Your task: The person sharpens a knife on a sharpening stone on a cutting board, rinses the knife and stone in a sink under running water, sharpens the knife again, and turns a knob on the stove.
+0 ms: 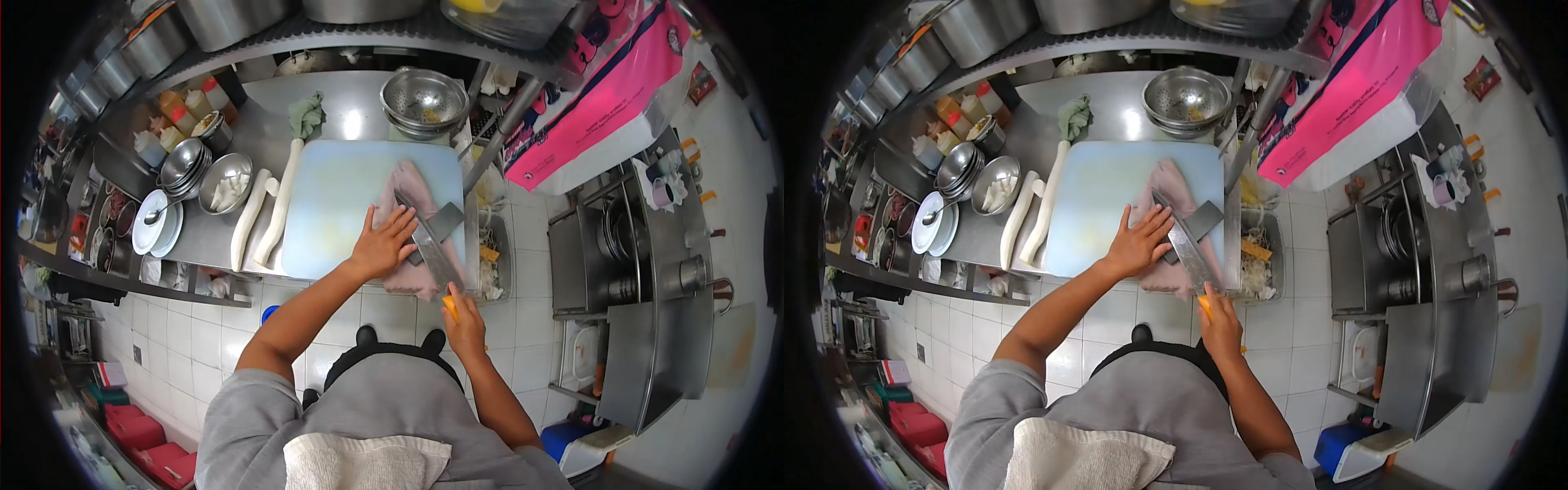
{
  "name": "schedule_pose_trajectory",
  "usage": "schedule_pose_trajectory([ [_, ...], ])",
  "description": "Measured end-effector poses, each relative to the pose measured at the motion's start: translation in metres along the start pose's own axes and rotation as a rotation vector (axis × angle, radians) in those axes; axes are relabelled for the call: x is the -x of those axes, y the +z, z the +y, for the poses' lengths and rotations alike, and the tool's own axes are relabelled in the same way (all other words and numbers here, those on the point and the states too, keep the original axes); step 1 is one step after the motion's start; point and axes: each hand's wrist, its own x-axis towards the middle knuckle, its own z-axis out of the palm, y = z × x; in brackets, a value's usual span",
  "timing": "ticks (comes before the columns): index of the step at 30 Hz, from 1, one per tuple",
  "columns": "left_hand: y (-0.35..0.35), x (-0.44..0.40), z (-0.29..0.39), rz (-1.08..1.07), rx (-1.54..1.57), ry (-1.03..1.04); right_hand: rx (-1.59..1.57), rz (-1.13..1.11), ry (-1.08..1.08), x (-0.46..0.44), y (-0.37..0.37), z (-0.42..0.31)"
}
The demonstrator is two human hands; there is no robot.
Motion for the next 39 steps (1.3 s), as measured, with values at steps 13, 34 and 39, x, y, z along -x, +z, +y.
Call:
schedule_pose_trajectory([
  [13,0.014,0.007,-0.008,-0.062,0.043,0.038,0.143,-0.07,-0.02,-0.002,-0.018,-0.009],
  [34,0.003,0.031,0.009,0.062,0.135,0.037,0.12,-0.179,0.163,0.03,-0.01,-0.02],
  [39,-0.01,0.052,0.038,-0.032,0.205,0.009,0.121,-0.145,0.144,0.07,-0.02,-0.024],
])
